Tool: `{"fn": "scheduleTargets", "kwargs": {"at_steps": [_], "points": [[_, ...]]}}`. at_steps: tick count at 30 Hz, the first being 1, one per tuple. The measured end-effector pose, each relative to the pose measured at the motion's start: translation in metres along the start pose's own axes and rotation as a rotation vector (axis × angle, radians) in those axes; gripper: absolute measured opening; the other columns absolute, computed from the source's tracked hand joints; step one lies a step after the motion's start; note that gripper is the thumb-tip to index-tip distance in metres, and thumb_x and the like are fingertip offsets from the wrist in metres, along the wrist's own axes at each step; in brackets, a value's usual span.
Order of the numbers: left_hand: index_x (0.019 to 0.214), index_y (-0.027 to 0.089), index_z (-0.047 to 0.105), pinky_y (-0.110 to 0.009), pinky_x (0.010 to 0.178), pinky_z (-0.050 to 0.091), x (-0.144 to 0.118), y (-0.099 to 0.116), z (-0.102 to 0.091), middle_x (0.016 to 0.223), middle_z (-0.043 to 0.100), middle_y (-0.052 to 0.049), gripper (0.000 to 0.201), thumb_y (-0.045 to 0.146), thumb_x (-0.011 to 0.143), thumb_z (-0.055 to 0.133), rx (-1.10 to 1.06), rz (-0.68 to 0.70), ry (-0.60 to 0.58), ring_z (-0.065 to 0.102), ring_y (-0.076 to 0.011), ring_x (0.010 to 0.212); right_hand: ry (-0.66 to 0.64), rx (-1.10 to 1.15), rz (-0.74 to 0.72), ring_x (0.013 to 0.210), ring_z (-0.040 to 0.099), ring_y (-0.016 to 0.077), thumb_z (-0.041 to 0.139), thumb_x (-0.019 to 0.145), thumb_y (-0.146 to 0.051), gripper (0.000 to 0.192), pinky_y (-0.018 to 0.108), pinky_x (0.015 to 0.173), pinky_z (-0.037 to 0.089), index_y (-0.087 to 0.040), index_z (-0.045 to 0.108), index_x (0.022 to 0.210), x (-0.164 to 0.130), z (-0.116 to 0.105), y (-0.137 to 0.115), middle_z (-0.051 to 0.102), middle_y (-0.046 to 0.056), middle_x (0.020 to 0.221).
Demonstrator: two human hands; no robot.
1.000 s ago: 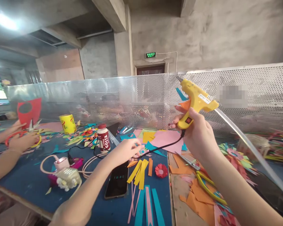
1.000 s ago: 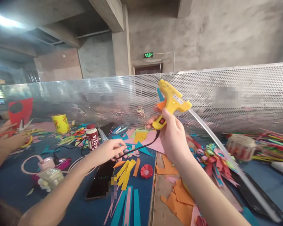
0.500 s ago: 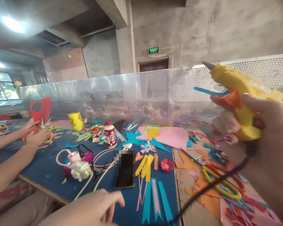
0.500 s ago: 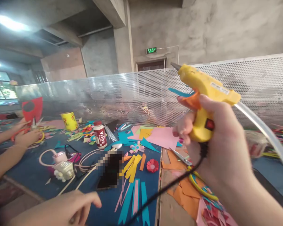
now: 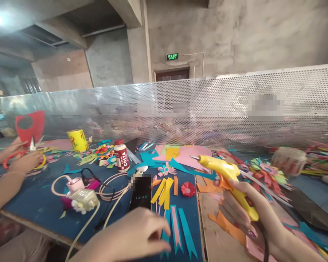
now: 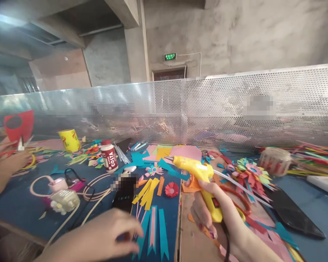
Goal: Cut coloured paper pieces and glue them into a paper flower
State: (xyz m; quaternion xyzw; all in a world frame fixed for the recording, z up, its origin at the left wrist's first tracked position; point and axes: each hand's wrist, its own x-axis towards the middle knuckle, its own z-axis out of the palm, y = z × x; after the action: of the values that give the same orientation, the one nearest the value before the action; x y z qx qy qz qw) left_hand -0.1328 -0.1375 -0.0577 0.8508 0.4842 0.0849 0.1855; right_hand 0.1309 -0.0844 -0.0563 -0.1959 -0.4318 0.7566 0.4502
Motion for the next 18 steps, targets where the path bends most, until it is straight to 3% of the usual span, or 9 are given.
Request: {"fn": "scheduleTargets", "kwargs": {"at_steps": [2,5,7,9,12,14,18], "points": [[0.088,0.023,0.064,-0.023,0.057,0.037,0.034,-0.013,-0.016,0.072,0.065,-0.001,0.027,0.042,0.082,0.046,0.099,-0.014,0.088,0.058,-0.0145,0.062,-0.042,0.057,-0.01,0.029,0.028,0.0055,0.034,0.088,-0.038,0.058,0.021,0.042,0.031,-0.017,0.047,0.035,0.005,-0.008,-0.003,0.029,-0.004,0.027],[0.081,0.018,0.063,-0.026,0.061,0.039,0.092,-0.034,-0.035,0.077,0.065,-0.006,0.022,0.035,0.08,0.05,0.189,-0.033,0.206,0.059,-0.0192,0.071,-0.066,0.085,-0.026,0.029,0.028,0.0056,0.033,0.088,-0.036,0.058,0.022,0.041,0.03,-0.017,0.047,0.036,0.009,-0.017,-0.005,0.03,-0.003,0.028],[0.077,0.014,0.064,-0.029,0.067,0.041,0.125,-0.041,-0.043,0.081,0.065,-0.009,0.019,0.03,0.077,0.054,0.139,-0.026,0.225,0.059,-0.0215,0.076,-0.063,0.104,-0.045,0.027,0.026,0.0055,0.032,0.089,-0.035,0.056,0.022,0.04,0.03,-0.016,0.05,0.038,0.009,-0.02,-0.003,0.032,-0.004,0.029],[0.085,0.015,0.065,-0.03,0.074,0.042,0.147,-0.039,-0.047,0.089,0.065,-0.008,0.023,0.034,0.077,0.054,0.055,0.016,0.253,0.059,-0.021,0.084,-0.056,0.117,-0.068,0.027,0.026,0.0057,0.031,0.089,-0.033,0.056,0.023,0.038,0.029,-0.016,0.051,0.04,0.009,-0.022,0.001,0.032,-0.004,0.03],[0.102,0.019,0.062,-0.03,0.079,0.043,0.158,-0.023,-0.045,0.103,0.064,-0.006,0.034,0.042,0.08,0.051,-0.413,0.191,0.15,0.058,-0.0192,0.093,-0.08,0.087,-0.059,0.028,0.028,0.0067,0.028,0.089,-0.035,0.06,0.022,0.037,0.027,-0.016,0.049,0.036,0.009,-0.025,0.006,0.028,-0.004,0.027],[0.1,0.019,0.063,-0.032,0.085,0.042,0.155,-0.011,-0.042,0.108,0.063,-0.006,0.034,0.043,0.08,0.051,-0.673,0.311,0.034,0.056,-0.0199,0.102,-0.088,0.053,-0.037,0.029,0.03,0.007,0.027,0.089,-0.036,0.062,0.021,0.038,0.029,-0.016,0.048,0.034,0.009,-0.027,0.006,0.027,-0.003,0.026],[0.095,0.017,0.066,-0.035,0.093,0.039,0.142,0.008,-0.037,0.114,0.061,-0.009,0.039,0.049,0.075,0.056,-0.87,0.377,-0.054,0.052,-0.0221,0.109,-0.071,0.051,-0.03,0.028,0.03,0.0064,0.029,0.089,-0.035,0.061,0.021,0.039,0.032,-0.016,0.048,0.035,0.01,-0.027,0.005,0.029,-0.004,0.026]]}}
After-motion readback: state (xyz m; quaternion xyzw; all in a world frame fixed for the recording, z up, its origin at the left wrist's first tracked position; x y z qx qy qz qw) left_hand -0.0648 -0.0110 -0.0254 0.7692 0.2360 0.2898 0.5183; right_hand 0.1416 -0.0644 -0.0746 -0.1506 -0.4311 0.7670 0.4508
